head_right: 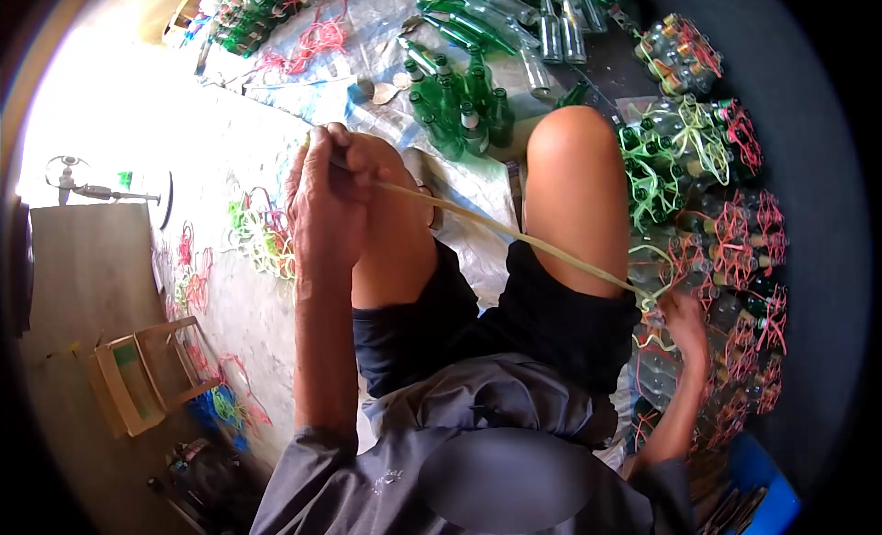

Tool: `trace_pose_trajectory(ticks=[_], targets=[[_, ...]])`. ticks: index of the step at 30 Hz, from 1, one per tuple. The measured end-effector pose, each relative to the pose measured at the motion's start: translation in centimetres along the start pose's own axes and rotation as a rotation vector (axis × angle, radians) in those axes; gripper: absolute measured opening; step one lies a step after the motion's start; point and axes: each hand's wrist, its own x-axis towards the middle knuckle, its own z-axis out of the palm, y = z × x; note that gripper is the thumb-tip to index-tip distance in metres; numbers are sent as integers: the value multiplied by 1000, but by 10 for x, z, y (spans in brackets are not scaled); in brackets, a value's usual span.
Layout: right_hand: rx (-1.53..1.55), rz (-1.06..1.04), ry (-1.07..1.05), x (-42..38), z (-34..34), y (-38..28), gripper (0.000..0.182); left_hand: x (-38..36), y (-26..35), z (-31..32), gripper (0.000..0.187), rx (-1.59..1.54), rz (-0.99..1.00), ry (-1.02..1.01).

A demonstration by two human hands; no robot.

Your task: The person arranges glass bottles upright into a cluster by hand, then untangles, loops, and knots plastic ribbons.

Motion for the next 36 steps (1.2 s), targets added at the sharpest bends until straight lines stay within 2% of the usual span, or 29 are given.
trace_pose_trajectory(ticks=[5, 8, 9, 12, 13, 17, 20, 21, 23, 24, 25, 26, 27, 29, 31, 32, 33, 34, 35, 36], targets=[[-22, -14, 39, -5, -7, -2, 23, 3, 15, -10, 24, 0, 4, -7], [-114, -109, 107, 1, -7, 30, 22, 4, 26, -16, 24, 9, 26, 20], [-122, -60, 55, -2, -12, 26, 21, 5, 29, -19, 25, 0, 31, 19], [-194, 30, 75, -2, -13, 44, 20, 8, 35, -29, 25, -31, 47, 1], [-232, -99, 107, -6, -14, 46, 20, 8, 38, -32, 26, -39, 54, -11], [-208, 83, 65, -5, -23, 62, 20, 7, 46, -39, 27, -74, 69, -35], [-313, -78, 81, -11, -29, 38, 17, 1, 46, -31, 27, -38, 75, 6], [-509, -109, 114, -13, -31, 6, 20, -1, 45, -29, 26, -42, 68, -13], [-378, -390, 470, -32, -19, -84, 19, -8, 45, -16, 25, -47, 65, -29], [-253, -396, 445, -42, -23, -136, 26, -12, 42, -7, 25, -56, 54, -45], [-185, -478, 458, -48, -23, -171, 26, -15, 39, -1, 24, -74, 41, -49], [42, -536, 461, -61, -12, -211, 27, -17, 36, 3, 30, -224, 19, -74], [126, -685, 469, -67, 3, -245, 28, -20, 34, 12, 30, -243, 9, -90], [123, -912, 357, -76, 24, -300, 41, -27, 29, 27, 30, -261, 1, -125], [160, -1026, 155, -78, 51, -338, 59, -36, 21, 38, 30, -259, 6, -153], [254, -1092, 55, -69, 69, -351, 63, -39, 17, 41, 30, -258, -4, -148], [351, -1131, 7, -59, 91, -358, 58, -43, 14, 44, 30, -257, -12, -141], [441, -1066, -79, -53, 109, -360, 50, -46, 12, 45, 30, -253, -20, -132], [507, -885, -211, -59, 108, -366, 41, -49, 15, 43, 29, -110, -31, -72], [568, -702, -342, -65, 105, -371, 33, -45, 11, 35, 26, -161, -11, -84]])
